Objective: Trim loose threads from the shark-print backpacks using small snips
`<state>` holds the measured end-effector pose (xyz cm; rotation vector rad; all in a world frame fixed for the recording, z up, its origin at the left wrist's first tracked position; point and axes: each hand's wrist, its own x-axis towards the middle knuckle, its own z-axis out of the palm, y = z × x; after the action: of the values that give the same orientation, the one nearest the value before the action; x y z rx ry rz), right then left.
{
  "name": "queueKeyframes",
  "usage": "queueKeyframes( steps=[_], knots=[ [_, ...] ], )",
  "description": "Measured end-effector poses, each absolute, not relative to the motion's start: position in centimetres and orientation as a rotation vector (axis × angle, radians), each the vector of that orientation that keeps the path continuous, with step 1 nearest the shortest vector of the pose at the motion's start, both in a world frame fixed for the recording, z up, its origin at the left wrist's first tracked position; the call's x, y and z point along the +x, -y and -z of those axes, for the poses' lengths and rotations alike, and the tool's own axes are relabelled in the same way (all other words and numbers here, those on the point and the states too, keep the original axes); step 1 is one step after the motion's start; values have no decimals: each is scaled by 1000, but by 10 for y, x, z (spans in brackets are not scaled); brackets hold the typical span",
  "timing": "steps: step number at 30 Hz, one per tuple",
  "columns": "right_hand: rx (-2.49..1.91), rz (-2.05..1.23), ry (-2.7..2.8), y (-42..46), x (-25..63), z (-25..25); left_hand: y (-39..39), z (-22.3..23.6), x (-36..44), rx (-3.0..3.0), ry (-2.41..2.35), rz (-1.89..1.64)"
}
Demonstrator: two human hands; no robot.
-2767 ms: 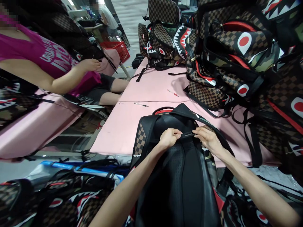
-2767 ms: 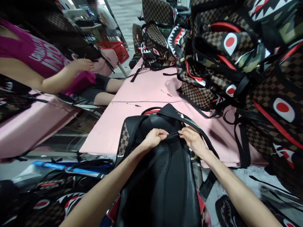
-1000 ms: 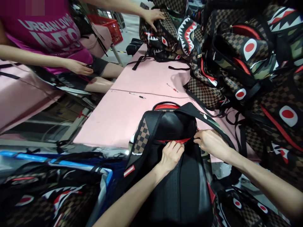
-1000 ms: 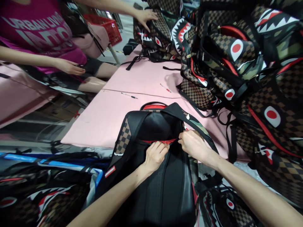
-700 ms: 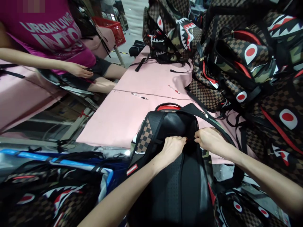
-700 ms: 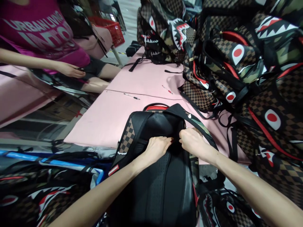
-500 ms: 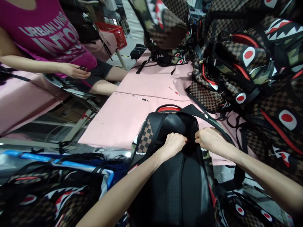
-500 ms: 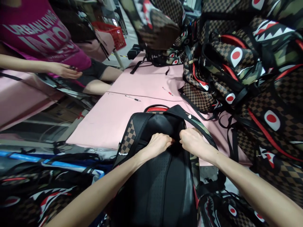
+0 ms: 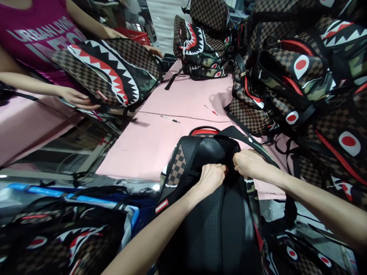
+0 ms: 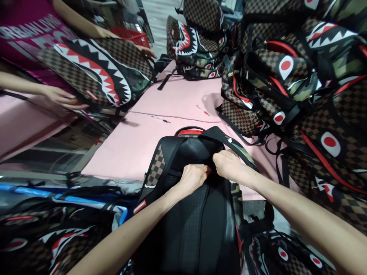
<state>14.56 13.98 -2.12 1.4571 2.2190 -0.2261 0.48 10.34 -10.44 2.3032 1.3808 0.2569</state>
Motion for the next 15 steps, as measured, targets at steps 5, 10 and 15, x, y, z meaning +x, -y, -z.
queueKeyframes(
  steps=[5, 10, 15],
  knots=[
    [1404, 221, -2268, -145, 145, 29, -102, 107, 5, 2312, -1366, -290],
    [1422, 243, -2234, -144, 147, 25, -102, 111, 6, 2352, -1376, -313],
    [1379, 271, -2204, -146, 145, 19, -102, 115, 6, 2379, -1392, -352]
  ],
)
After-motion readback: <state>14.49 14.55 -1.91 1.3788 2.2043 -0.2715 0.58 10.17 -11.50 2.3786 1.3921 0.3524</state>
